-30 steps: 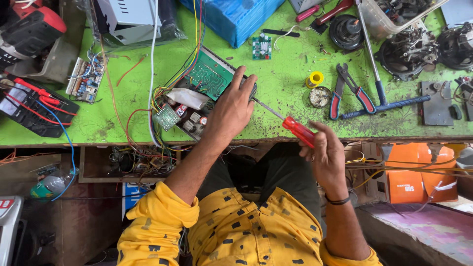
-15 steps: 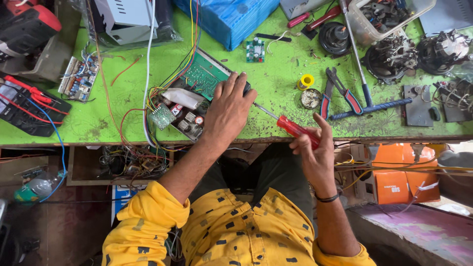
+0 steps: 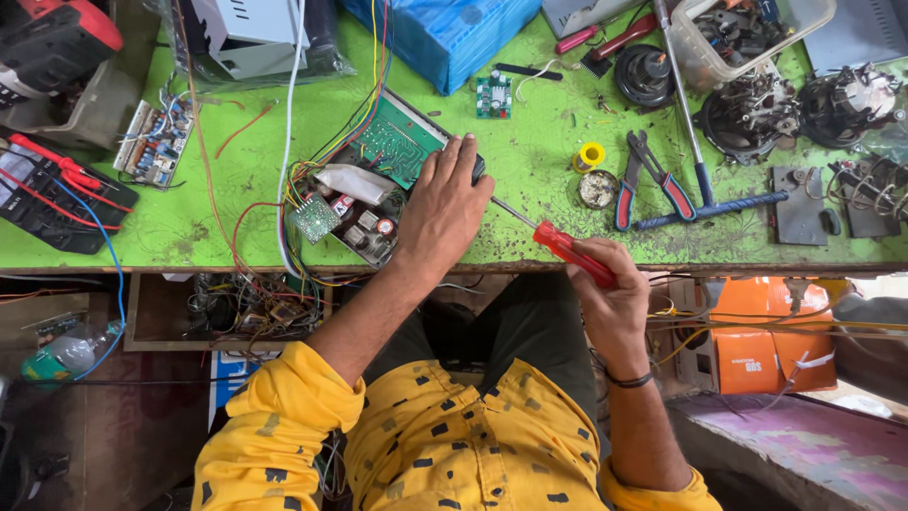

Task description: The person solders a small green circuit board using a soldering iron and solder wire. They trim excess leads with pliers and then use a screwdriver to tighten screws on the device housing.

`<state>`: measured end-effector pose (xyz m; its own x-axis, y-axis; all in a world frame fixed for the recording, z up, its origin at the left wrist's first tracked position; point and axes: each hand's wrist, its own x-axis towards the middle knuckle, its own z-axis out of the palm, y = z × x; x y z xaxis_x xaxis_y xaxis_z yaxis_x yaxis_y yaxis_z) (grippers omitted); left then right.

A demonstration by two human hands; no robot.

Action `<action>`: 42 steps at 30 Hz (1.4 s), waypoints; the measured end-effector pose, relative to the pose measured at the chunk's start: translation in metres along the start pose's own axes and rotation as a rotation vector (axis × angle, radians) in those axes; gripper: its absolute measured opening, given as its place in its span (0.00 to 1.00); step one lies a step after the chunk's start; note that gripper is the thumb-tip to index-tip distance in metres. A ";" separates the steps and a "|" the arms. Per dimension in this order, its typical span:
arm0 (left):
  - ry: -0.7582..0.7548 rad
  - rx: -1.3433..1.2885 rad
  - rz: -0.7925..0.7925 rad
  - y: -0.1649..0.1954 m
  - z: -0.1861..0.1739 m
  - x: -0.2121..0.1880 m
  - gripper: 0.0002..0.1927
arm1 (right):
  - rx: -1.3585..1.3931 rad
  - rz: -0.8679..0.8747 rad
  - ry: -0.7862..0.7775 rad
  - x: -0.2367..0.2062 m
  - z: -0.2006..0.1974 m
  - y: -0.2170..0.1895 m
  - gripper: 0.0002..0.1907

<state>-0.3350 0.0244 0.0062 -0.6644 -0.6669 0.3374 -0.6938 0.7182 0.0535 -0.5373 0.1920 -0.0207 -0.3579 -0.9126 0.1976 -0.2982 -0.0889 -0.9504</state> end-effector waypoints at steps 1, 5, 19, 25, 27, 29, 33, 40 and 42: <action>0.012 -0.010 -0.007 0.000 0.001 0.001 0.07 | -0.050 -0.165 -0.004 -0.002 -0.002 -0.002 0.11; -0.004 -0.013 -0.044 0.002 0.005 0.006 0.07 | -0.047 -0.096 0.193 -0.011 -0.029 -0.012 0.12; 0.031 0.043 -0.050 0.004 0.008 0.007 0.07 | -0.579 -0.192 0.479 0.066 -0.072 0.039 0.13; 0.051 0.111 -0.025 0.006 0.014 0.006 0.08 | -0.544 -0.304 0.537 0.066 -0.071 0.040 0.16; 0.104 0.171 0.004 0.009 0.015 0.004 0.09 | -0.515 -0.296 0.575 0.065 -0.072 0.043 0.20; 0.110 0.168 0.001 0.010 0.016 0.002 0.08 | -0.507 -0.219 0.606 0.063 -0.073 0.046 0.25; 0.084 0.133 0.006 0.009 0.015 -0.001 0.07 | -0.562 -0.307 0.614 0.060 -0.071 0.053 0.22; 0.119 0.207 0.021 0.010 0.023 0.004 0.08 | -0.559 -0.332 0.637 0.057 -0.071 0.060 0.18; 0.120 0.216 0.018 0.012 0.024 0.007 0.09 | -0.562 -0.331 0.641 0.057 -0.072 0.062 0.16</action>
<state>-0.3542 0.0235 -0.0129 -0.6484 -0.6165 0.4467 -0.7339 0.6622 -0.1513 -0.6400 0.1629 -0.0510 -0.5505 -0.4637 0.6943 -0.7998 0.0546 -0.5977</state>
